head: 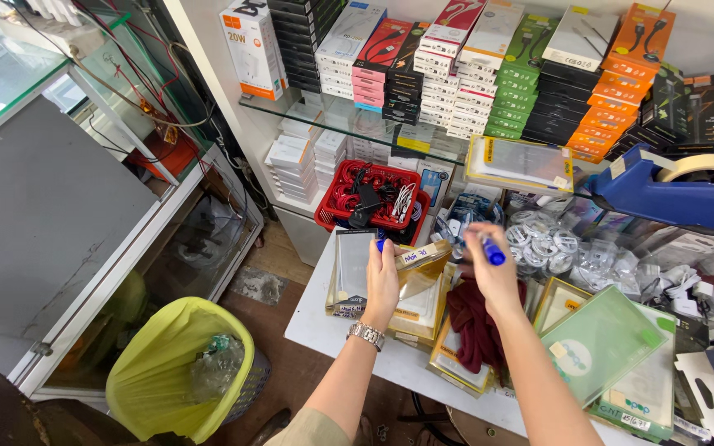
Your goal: The person applies adhesive tape to small product boxes and writes on them with a blue marker. They handle multiple boxes one at a time, placing tape on the front and writing text on the surface.
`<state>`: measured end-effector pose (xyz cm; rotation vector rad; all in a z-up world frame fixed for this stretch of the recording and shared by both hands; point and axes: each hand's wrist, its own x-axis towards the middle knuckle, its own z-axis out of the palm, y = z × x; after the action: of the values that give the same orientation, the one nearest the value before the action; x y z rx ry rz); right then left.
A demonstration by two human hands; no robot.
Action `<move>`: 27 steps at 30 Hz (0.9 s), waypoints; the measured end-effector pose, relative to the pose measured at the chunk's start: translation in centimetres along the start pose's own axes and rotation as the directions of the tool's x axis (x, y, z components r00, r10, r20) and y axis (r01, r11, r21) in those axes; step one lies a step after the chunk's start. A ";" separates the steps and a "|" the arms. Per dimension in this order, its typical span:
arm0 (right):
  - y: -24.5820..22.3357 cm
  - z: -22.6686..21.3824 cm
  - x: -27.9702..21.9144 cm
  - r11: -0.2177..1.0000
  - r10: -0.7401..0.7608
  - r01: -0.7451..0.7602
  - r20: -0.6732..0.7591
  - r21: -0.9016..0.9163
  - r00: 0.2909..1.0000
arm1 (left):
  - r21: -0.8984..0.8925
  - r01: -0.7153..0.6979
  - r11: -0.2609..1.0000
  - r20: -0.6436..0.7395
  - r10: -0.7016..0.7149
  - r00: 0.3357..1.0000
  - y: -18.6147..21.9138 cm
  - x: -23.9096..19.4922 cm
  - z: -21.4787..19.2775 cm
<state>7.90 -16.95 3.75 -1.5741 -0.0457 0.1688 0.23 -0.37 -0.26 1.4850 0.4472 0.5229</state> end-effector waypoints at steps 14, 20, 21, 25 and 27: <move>-2.3 -2.4 -1.3 0.807 -0.118 -0.138 0.386 0.574 0.915 | -0.594 0.191 0.781 -0.110 -0.314 0.943 -0.3 -0.1 2.7; -2.8 -3.7 -1.8 0.652 -0.186 -0.184 0.390 0.736 0.902 | -0.739 0.200 0.644 0.168 -0.112 0.979 2.5 0.2 1.8; -2.8 -3.8 -1.8 0.653 -0.179 -0.185 0.387 0.734 0.905 | -0.727 0.206 0.655 0.172 -0.117 0.978 3.1 0.0 1.8; -2.8 -4.0 -1.8 0.651 -0.156 -0.196 0.382 0.734 0.911 | -0.722 0.184 0.667 0.177 -0.079 0.981 4.7 -0.5 1.5; -2.8 -4.1 -1.9 0.647 -0.158 -0.199 0.385 0.736 0.909 | -0.736 0.179 0.653 0.181 -0.064 0.981 4.9 -0.6 1.3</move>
<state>6.84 -21.24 6.71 -0.6457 -0.2626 0.4824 0.27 -1.72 4.63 0.6617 0.1675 0.4141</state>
